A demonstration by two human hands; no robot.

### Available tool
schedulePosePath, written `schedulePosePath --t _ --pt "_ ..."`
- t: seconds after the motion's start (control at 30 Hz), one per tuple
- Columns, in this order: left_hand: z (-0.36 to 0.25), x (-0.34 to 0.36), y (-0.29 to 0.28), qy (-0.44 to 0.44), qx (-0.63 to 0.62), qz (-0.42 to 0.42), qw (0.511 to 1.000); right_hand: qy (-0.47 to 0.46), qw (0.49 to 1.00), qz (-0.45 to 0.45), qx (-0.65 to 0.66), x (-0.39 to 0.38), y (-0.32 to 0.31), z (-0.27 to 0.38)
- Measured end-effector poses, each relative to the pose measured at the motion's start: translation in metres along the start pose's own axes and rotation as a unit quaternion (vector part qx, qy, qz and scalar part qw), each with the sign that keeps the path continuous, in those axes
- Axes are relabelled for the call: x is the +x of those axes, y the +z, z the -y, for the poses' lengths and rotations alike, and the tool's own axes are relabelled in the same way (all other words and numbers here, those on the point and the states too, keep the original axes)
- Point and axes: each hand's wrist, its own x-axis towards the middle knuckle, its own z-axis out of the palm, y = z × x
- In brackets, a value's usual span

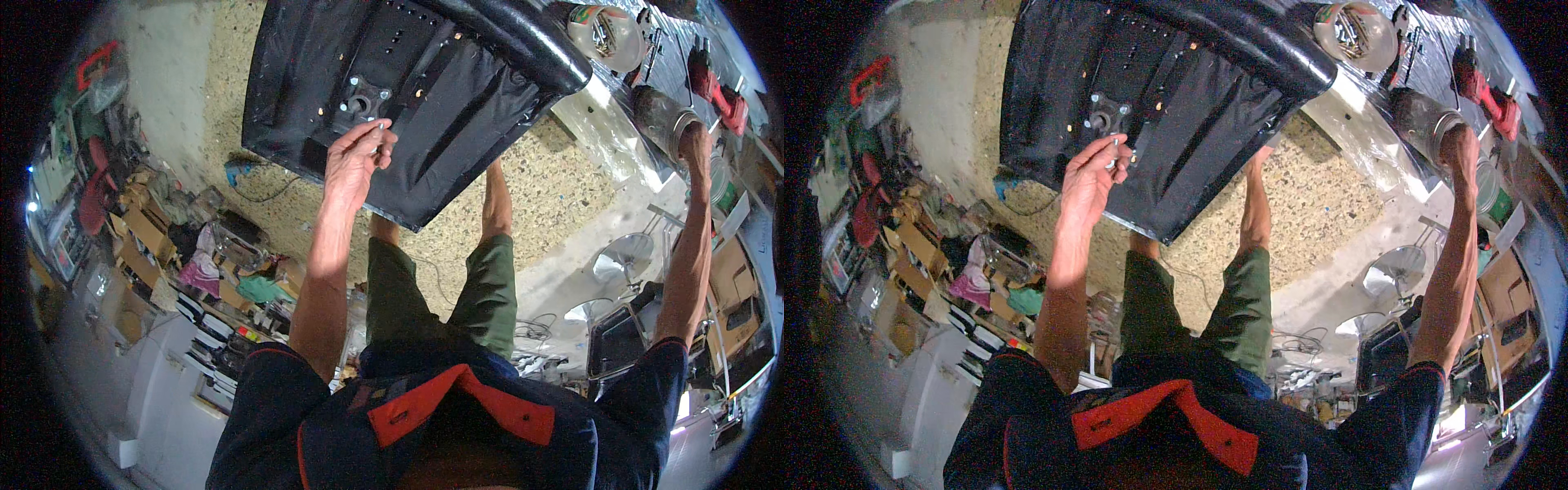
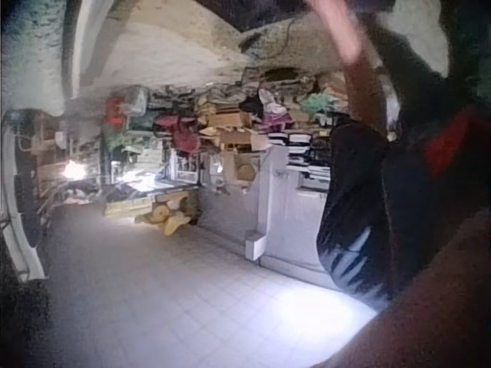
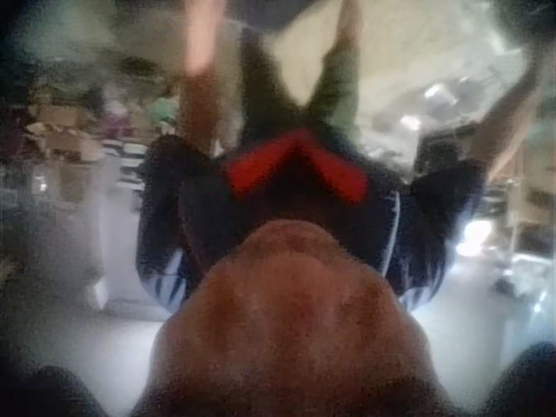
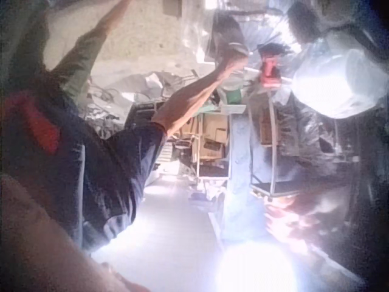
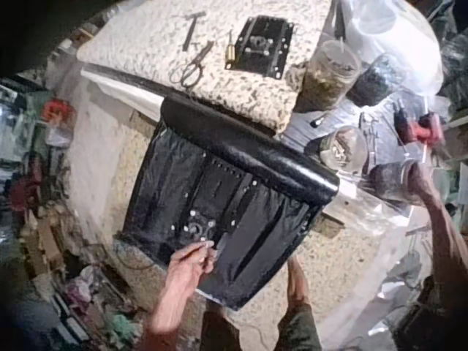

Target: The person uses shears to trim excess fabric from a black upholstered panel, then flips the panel and fastens a metal bracket using bolts and nuts. The work occurs at a cluttered workshop counter with tools and hardware nearby.

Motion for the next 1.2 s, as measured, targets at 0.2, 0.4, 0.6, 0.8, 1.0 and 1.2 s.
schedulePosePath --t 0.2,0.4,0.6,0.8,1.0,1.2 --pt "0.015 -0.004 0.013 0.001 -0.002 0.016 1.0 0.052 0.971 -0.128 0.196 -0.096 -0.103 0.1" --pt "0.022 -0.014 0.047 0.013 0.012 0.074 0.997 -0.035 0.804 0.188 0.563 -0.237 -0.105 0.392" --pt "0.013 -0.01 0.057 0.023 0.078 0.025 0.996 0.041 0.726 0.137 0.673 -0.289 -0.066 0.509" --pt "0.006 0.012 0.042 0.029 0.101 0.078 0.991 0.123 0.728 0.126 0.663 -0.254 -0.065 0.515" --pt "0.009 0.043 0.038 0.008 0.028 0.073 0.997 -0.039 0.858 0.039 0.51 -0.182 -0.009 0.513" --pt "0.014 0.042 0.036 0.021 0.065 0.027 0.997 -0.115 0.827 0.048 0.548 -0.22 -0.04 0.525"
